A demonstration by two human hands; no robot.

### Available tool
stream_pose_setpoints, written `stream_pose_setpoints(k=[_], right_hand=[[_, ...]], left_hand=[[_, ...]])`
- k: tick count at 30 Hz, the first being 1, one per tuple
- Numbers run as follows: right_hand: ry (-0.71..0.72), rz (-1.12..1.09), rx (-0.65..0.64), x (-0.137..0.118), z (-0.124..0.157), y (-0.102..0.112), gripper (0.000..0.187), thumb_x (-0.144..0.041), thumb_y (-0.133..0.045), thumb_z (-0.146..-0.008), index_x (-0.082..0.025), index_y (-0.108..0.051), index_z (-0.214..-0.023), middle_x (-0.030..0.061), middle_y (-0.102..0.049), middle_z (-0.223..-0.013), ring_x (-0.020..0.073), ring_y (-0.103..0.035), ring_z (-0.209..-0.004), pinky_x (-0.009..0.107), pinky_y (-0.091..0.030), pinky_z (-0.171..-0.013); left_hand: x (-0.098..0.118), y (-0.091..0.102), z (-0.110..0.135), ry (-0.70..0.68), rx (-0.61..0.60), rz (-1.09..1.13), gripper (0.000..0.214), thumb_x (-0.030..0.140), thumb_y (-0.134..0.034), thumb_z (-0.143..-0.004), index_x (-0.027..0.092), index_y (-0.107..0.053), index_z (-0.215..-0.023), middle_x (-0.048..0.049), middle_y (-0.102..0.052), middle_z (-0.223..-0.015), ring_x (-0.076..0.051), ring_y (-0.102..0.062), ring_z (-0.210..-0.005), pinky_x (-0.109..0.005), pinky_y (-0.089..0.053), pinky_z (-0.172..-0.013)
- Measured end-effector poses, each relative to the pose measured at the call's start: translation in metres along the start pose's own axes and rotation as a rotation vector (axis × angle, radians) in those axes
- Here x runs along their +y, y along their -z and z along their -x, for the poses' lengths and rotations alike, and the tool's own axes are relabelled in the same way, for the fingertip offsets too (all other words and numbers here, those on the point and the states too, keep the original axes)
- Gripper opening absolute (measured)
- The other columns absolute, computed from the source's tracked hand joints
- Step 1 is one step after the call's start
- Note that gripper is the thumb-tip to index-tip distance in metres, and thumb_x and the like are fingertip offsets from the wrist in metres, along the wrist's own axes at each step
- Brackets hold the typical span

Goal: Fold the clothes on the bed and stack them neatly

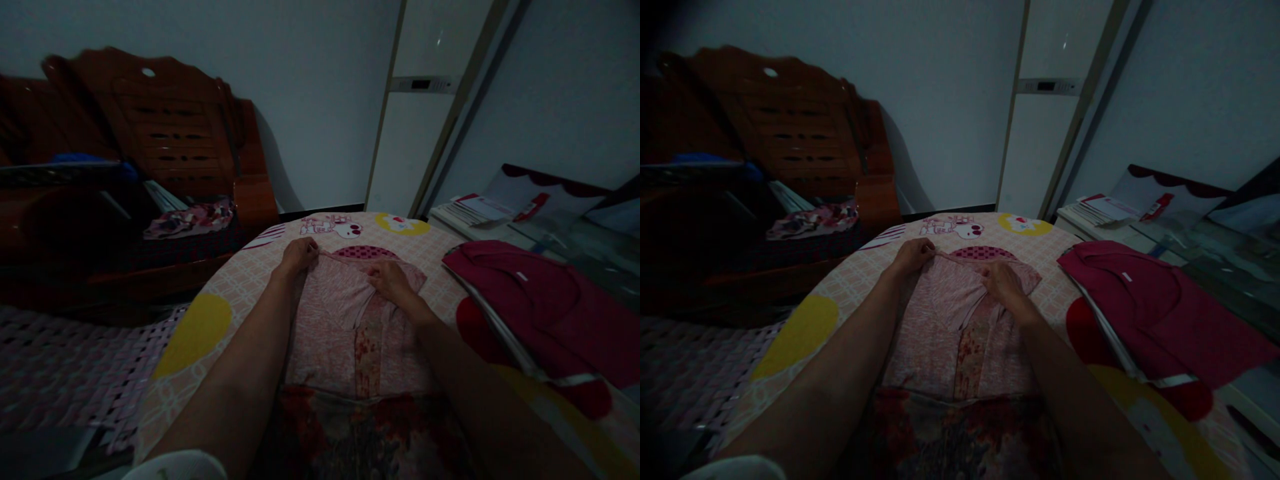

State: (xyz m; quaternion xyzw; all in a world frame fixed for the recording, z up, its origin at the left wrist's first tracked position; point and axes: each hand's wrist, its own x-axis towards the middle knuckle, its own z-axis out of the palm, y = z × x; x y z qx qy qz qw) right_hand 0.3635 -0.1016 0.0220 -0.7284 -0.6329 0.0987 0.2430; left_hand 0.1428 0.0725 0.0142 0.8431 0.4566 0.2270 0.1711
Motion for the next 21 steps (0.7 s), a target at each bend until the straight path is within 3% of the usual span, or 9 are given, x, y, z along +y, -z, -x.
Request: stream_pose_setpoints(k=[6, 10, 12, 15, 18, 21], right_hand=[[-0.007, 0.052, 0.011, -0.001, 0.001, -0.004, 0.02, -0.009, -0.06, -0.074, -0.017, -0.075, -0.084, 0.0086, -0.075, -0.091, 0.0213, -0.066, -0.091, 0.027, -0.048, -0.082], [0.006, -0.026, 0.052, 0.003, -0.004, 0.011, 0.016, -0.011, -0.062, -0.073, -0.016, -0.076, -0.081, 0.0079, -0.075, -0.086, 0.0197, -0.067, -0.082, 0.027, -0.05, -0.076], [-0.038, -0.134, 0.101, 0.008, -0.006, 0.027, 0.017, -0.012, -0.062, -0.074, -0.015, -0.076, -0.083, 0.0054, -0.073, -0.077, 0.0165, -0.065, -0.069, 0.024, -0.05, -0.066], [-0.182, -0.272, 0.139, 0.017, -0.007, 0.053, 0.021, -0.011, -0.061, -0.073, -0.013, -0.075, -0.088, 0.0021, -0.067, -0.063, 0.0124, -0.059, -0.05, 0.021, -0.045, -0.05], [-0.269, -0.278, 0.064, 0.025, -0.004, 0.067, 0.02, -0.008, -0.06, -0.071, -0.011, -0.075, -0.084, 0.0002, -0.061, -0.052, 0.0104, -0.053, -0.041, 0.02, -0.039, -0.042], [-0.313, -0.167, -0.039, 0.034, -0.003, 0.067, 0.018, -0.005, -0.06, -0.07, -0.011, -0.074, -0.078, 0.001, -0.06, -0.048, 0.0115, -0.053, -0.041, 0.021, -0.038, -0.043]], left_hand=[[0.001, -0.001, 0.001, 0.01, 0.052, 0.063, 0.014, 0.023, -0.066, -0.08, 0.016, -0.07, -0.091, -0.0115, -0.072, -0.086, -0.026, -0.065, -0.087, -0.036, -0.047, -0.081], [0.018, 0.012, -0.002, 0.034, 0.052, 0.098, 0.019, 0.022, -0.07, -0.074, 0.015, -0.071, -0.091, -0.0121, -0.071, -0.093, -0.024, -0.065, -0.085, -0.035, -0.047, -0.08], [0.035, 0.02, -0.003, -0.039, -0.029, 0.159, 0.016, 0.018, -0.068, -0.073, 0.015, -0.072, -0.087, -0.0086, -0.071, -0.086, -0.02, -0.064, -0.077, -0.032, -0.048, -0.075], [0.068, 0.023, 0.0, -0.212, -0.258, 0.316, 0.013, 0.017, -0.061, -0.075, 0.014, -0.072, -0.081, -0.0023, -0.066, -0.067, -0.014, -0.059, -0.061, -0.026, -0.045, -0.064], [0.099, 0.007, 0.011, -0.342, -0.495, 0.438, 0.016, 0.013, -0.059, -0.071, 0.015, -0.072, -0.079, 0.0015, -0.062, -0.06, -0.012, -0.054, -0.054, -0.022, -0.04, -0.055], [0.117, -0.02, 0.024, -0.429, -0.592, 0.451, 0.02, 0.008, -0.058, -0.065, 0.015, -0.072, -0.076, 0.0023, -0.061, -0.061, -0.011, -0.053, -0.055, -0.021, -0.037, -0.054]])
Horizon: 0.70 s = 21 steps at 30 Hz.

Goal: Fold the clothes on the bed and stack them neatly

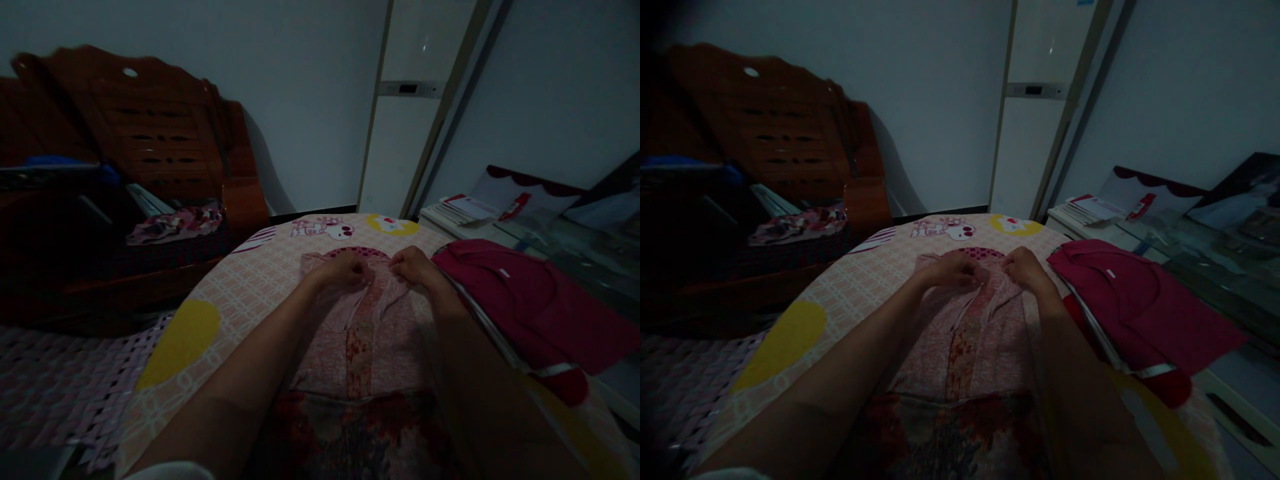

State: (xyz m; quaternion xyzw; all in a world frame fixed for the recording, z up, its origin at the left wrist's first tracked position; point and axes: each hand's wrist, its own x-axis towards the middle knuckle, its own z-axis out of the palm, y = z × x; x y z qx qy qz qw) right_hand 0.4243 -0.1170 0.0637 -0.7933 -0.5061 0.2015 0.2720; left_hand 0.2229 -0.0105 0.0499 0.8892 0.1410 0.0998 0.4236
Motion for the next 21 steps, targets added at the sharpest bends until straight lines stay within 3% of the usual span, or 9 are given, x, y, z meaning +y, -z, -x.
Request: stream_pose_setpoints(k=[4, 9, 12, 15, 18, 21], right_hand=[[-0.026, 0.231, 0.009, 0.013, -0.006, -0.005, 0.026, -0.002, -0.061, -0.067, -0.013, -0.076, -0.085, 0.0047, -0.067, -0.057, 0.0158, -0.061, -0.053, 0.024, -0.043, -0.053], [0.015, 0.362, 0.02, 0.016, -0.004, -0.005, 0.015, -0.003, -0.065, -0.063, -0.014, -0.071, -0.07, 0.0076, -0.07, -0.067, 0.0153, -0.061, -0.059, 0.023, -0.04, -0.053], [-0.001, 0.19, -0.038, 0.012, 0.002, 0.0, 0.012, -0.004, -0.061, -0.063, -0.014, -0.066, -0.063, 0.002, -0.06, -0.05, 0.0109, -0.051, -0.044, 0.022, -0.034, -0.044], [0.007, -0.181, -0.165, 0.008, 0.007, 0.009, 0.008, -0.012, -0.059, -0.065, -0.014, -0.066, -0.069, -0.0031, -0.052, -0.041, 0.0086, -0.041, -0.033, 0.021, -0.028, -0.036], [0.089, -0.429, -0.205, 0.004, 0.01, 0.015, 0.015, -0.019, -0.062, -0.063, -0.014, -0.069, -0.075, -0.0035, -0.055, -0.042, 0.0078, -0.039, -0.031, 0.02, -0.027, -0.034], [0.149, -0.494, -0.214, -0.002, 0.011, 0.015, 0.017, -0.022, -0.065, -0.062, -0.014, -0.07, -0.076, -0.0036, -0.055, -0.043, 0.0073, -0.04, -0.032, 0.02, -0.028, -0.034]], left_hand=[[-0.011, -0.026, -0.005, -0.083, 0.03, -0.096, 0.022, 0.007, -0.055, -0.065, 0.015, -0.071, -0.079, 0.0014, -0.063, -0.068, -0.012, -0.054, -0.062, -0.021, -0.038, -0.06], [-0.019, -0.028, -0.004, -0.098, 0.041, -0.121, 0.022, 0.008, -0.056, -0.068, 0.015, -0.071, -0.082, 0.0002, -0.066, -0.075, -0.013, -0.056, -0.068, -0.022, -0.04, -0.066], [-0.019, -0.027, -0.003, -0.092, 0.042, -0.083, 0.022, 0.007, -0.054, -0.068, 0.014, -0.071, -0.081, -0.0003, -0.067, -0.075, -0.013, -0.057, -0.069, -0.022, -0.042, -0.067], [-0.017, -0.026, -0.004, -0.086, 0.055, 0.002, 0.018, 0.013, -0.057, -0.073, 0.014, -0.072, -0.083, -0.0026, -0.07, -0.079, -0.015, -0.06, -0.074, -0.024, -0.044, -0.071], [-0.012, -0.028, -0.007, -0.121, 0.1, 0.233, 0.03, 0.023, -0.063, -0.077, 0.014, -0.071, -0.104, -0.0077, -0.072, -0.099, -0.018, -0.064, -0.088, -0.027, -0.047, -0.079], [-0.004, -0.033, -0.011, -0.177, 0.093, 0.504, 0.048, 0.026, -0.071, -0.074, 0.017, -0.065, -0.12, -0.0111, -0.067, -0.117, -0.02, -0.064, -0.101, -0.03, -0.048, -0.086]])
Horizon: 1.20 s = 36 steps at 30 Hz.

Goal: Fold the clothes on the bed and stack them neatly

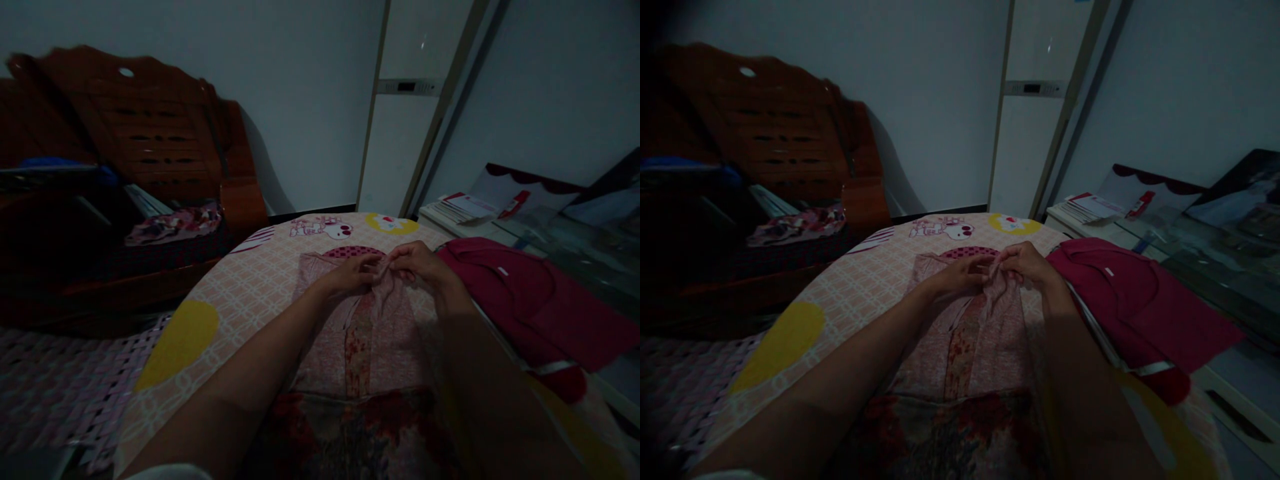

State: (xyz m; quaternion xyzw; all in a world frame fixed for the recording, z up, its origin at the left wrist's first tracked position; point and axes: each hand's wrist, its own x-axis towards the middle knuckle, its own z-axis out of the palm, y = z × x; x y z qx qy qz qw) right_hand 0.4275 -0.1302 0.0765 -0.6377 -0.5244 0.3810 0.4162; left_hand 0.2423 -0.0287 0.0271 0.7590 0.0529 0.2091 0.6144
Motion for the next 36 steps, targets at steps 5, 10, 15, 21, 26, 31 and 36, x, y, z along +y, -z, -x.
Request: stream_pose_setpoints(k=[5, 10, 15, 21, 26, 31, 36], right_hand=[[0.061, -0.004, 0.037, -0.001, -0.005, -0.01, 0.02, -0.024, -0.065, -0.066, -0.012, -0.072, -0.081, -0.0026, -0.057, -0.046, 0.0079, -0.043, -0.034, 0.02, -0.03, -0.035], [0.001, 0.012, 0.341, 0.012, -0.014, -0.006, 0.026, -0.019, -0.06, -0.073, -0.009, -0.071, -0.094, -0.0024, -0.057, -0.048, 0.0093, -0.045, -0.033, 0.02, -0.035, -0.036], [-0.119, 0.291, 0.48, 0.042, -0.02, -0.001, 0.032, -0.014, -0.051, -0.079, -0.01, -0.073, -0.103, 0.0014, -0.063, -0.054, 0.0121, -0.055, -0.041, 0.022, -0.044, -0.046], [0.059, 0.665, 0.439, 0.06, -0.024, -0.005, 0.037, -0.013, -0.05, -0.085, -0.014, -0.074, -0.113, 0.0111, -0.075, -0.109, 0.0214, -0.069, -0.101, 0.031, -0.051, -0.092], [0.097, 0.85, 0.31, 0.057, -0.026, -0.015, 0.039, -0.014, -0.049, -0.089, -0.02, -0.07, -0.121, 0.0086, -0.071, -0.123, 0.0228, -0.064, -0.114, 0.032, -0.047, -0.097], [-0.044, 0.954, 0.426, 0.051, -0.027, -0.021, 0.028, -0.022, -0.048, -0.092, -0.019, -0.07, -0.108, 0.0108, -0.074, -0.108, 0.0254, -0.066, -0.104, 0.031, -0.048, -0.082], [-0.132, 1.056, 0.483, 0.054, -0.028, -0.021, 0.028, -0.024, -0.046, -0.093, -0.019, -0.068, -0.11, 0.0122, -0.073, -0.105, 0.0254, -0.067, -0.101, 0.03, -0.046, -0.077]], left_hand=[[0.002, -0.012, 0.0, 0.1, 0.074, 0.181, 0.03, 0.034, -0.076, -0.07, 0.012, -0.066, -0.089, -0.0069, -0.067, -0.087, -0.015, -0.063, -0.077, -0.026, -0.048, -0.071], [-0.003, -0.006, 0.0, 0.289, 0.337, 0.153, 0.025, 0.026, -0.074, -0.064, 0.017, -0.051, -0.066, 0.0021, -0.055, -0.062, -0.009, -0.051, -0.053, -0.023, -0.04, -0.052], [-0.004, 0.003, 0.001, 0.446, 0.314, -0.087, 0.017, 0.022, -0.069, -0.067, 0.018, -0.052, -0.064, 0.0047, -0.05, -0.052, -0.009, -0.045, -0.045, -0.022, -0.033, -0.045], [0.006, 0.008, 0.003, 0.38, 0.359, -0.483, 0.04, 0.039, -0.072, -0.07, 0.018, -0.044, -0.049, 0.0059, -0.039, -0.046, -0.008, -0.034, -0.047, -0.024, -0.02, -0.047], [0.005, 0.012, 0.005, 0.367, 0.341, -0.547, 0.042, 0.041, -0.069, -0.073, 0.018, -0.043, -0.048, 0.0056, -0.037, -0.047, -0.009, -0.033, -0.049, -0.025, -0.019, -0.049], [0.001, 0.017, 0.005, 0.385, 0.312, -0.567, 0.039, 0.042, -0.067, -0.077, 0.017, -0.049, -0.051, 0.0042, -0.045, -0.049, -0.01, -0.04, -0.05, -0.024, -0.023, -0.049], [-0.003, 0.013, 0.004, 0.4, 0.396, -0.885, 0.02, 0.031, -0.066, -0.081, 0.015, -0.066, -0.071, -0.0038, -0.065, -0.071, -0.016, -0.057, -0.069, -0.024, -0.036, -0.06]])
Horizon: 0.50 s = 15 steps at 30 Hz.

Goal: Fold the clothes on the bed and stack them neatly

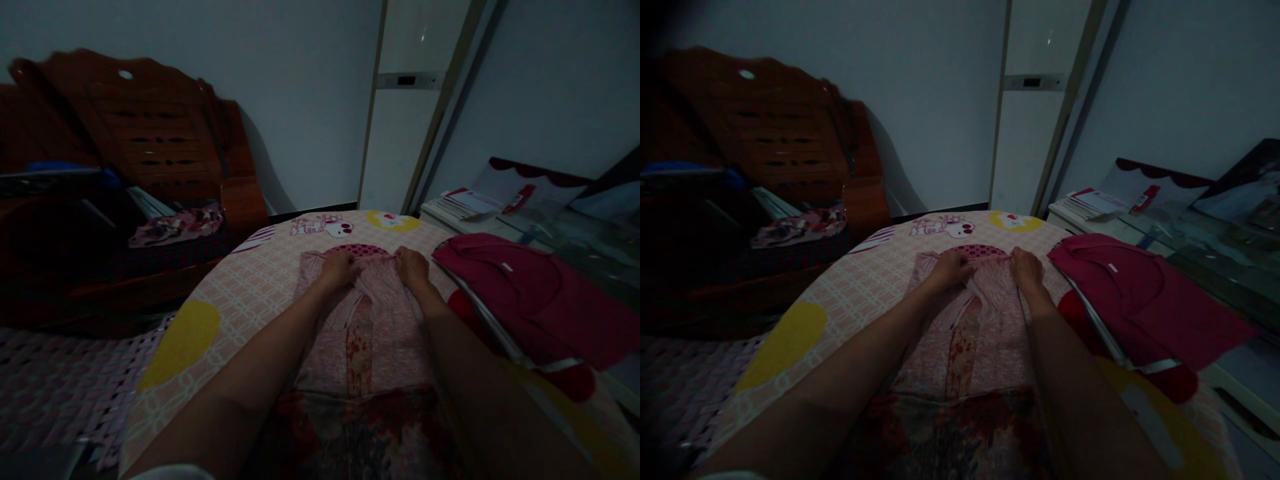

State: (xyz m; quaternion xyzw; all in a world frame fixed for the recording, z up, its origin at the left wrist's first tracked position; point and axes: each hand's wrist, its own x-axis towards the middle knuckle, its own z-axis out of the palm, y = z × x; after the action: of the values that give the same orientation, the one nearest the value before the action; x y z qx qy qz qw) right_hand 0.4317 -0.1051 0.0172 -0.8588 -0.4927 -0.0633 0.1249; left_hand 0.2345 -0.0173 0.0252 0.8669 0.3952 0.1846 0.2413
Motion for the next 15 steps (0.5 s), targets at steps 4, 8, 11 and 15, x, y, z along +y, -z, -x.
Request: stream_pose_setpoints(k=[4, 8, 11, 15], right_hand=[[0.008, 0.057, -0.022, 0.0016, -0.0018, -0.0052, 0.029, -0.023, -0.046, -0.092, -0.018, -0.069, -0.108, 0.0141, -0.073, -0.106, 0.0264, -0.067, -0.101, 0.031, -0.046, -0.076], [-0.014, -0.029, -0.006, 0.0049, -0.0058, -0.0069, 0.029, -0.024, -0.048, -0.09, -0.021, -0.07, -0.108, 0.0105, -0.073, -0.108, 0.0255, -0.067, -0.102, 0.031, -0.046, -0.076], [0.025, -0.067, -0.011, 0.0065, -0.0074, -0.0064, 0.027, -0.03, -0.05, -0.091, -0.022, -0.071, -0.106, 0.0087, -0.073, -0.109, 0.0251, -0.067, -0.102, 0.031, -0.046, -0.077], [0.004, 0.009, -0.021, 0.0054, -0.0055, -0.0062, 0.026, -0.029, -0.048, -0.092, -0.02, -0.071, -0.101, 0.011, -0.074, -0.105, 0.025, -0.067, -0.099, 0.031, -0.047, -0.077]], left_hand=[[-0.0014, -0.0016, 0.0001, 0.002, 0.006, -0.148, 0.019, 0.031, -0.064, -0.085, 0.014, -0.073, -0.085, -0.0097, -0.072, -0.089, -0.02, -0.063, -0.084, -0.026, -0.043, -0.071], [-0.0032, 0.0014, -0.0016, -0.016, -0.036, -0.102, 0.019, 0.029, -0.064, -0.086, 0.014, -0.074, -0.084, -0.0064, -0.072, -0.083, -0.018, -0.064, -0.079, -0.025, -0.045, -0.072], [-0.003, 0.0019, -0.0026, -0.013, -0.051, -0.103, 0.017, 0.028, -0.065, -0.085, 0.014, -0.074, -0.084, -0.0051, -0.072, -0.082, -0.017, -0.064, -0.078, -0.025, -0.046, -0.072], [-0.0031, -0.0004, -0.0018, 0.002, -0.043, -0.152, 0.02, 0.033, -0.065, -0.085, 0.016, -0.075, -0.087, -0.0075, -0.074, -0.09, -0.02, -0.066, -0.086, -0.027, -0.047, -0.075]])
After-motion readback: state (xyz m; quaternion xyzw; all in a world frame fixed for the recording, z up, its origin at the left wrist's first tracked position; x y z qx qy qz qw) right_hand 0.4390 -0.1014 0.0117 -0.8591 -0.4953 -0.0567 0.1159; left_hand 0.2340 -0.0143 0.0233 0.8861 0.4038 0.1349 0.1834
